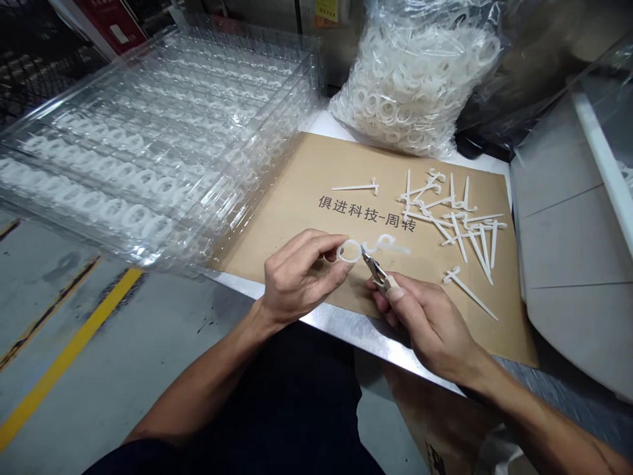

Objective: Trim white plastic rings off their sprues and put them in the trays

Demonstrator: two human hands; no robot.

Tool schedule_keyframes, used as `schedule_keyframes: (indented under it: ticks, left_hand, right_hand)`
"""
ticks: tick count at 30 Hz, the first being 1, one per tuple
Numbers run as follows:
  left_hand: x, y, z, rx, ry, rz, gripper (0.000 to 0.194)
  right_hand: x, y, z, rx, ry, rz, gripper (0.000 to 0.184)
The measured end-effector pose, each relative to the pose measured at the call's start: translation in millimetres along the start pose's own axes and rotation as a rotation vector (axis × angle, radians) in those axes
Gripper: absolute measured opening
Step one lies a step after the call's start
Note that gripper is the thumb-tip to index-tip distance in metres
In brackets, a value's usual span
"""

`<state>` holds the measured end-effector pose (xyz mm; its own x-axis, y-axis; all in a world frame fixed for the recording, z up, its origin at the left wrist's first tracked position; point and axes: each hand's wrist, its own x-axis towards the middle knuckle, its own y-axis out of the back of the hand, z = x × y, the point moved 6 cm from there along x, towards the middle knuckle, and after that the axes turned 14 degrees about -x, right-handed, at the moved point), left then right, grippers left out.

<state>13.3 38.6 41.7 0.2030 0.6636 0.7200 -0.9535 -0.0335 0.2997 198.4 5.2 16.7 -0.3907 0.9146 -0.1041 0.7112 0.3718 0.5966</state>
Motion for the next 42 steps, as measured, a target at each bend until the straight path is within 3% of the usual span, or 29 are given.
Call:
schedule_keyframes:
  ticks: [15,30,36,42]
  left_hand:
    - [-2.1,-0.3,-0.9,-0.027,-0.030,-0.032,0.028]
    - [-0.7,3.5,2.5,-0.031,-0.034,0.010,0.031]
    - [0.5,4.7,-3.0,-0.058,0.031,0.019,0.026]
    - [1.0,5.1,-1.6,-0.039,0.025,0.036,0.025]
  right_hand:
    - [2.9,2.6,8.5,0.252,-0.084,0.017,0.040]
    - [2.3,2.8,6.2,0.226,-0.028,0.005,0.032]
    - [1.9,11.6,6.4,-0.004,0.017,0.155,0.027]
    - [1.9,19.9,-13.8,-0.370,0.286,0.364,0.025]
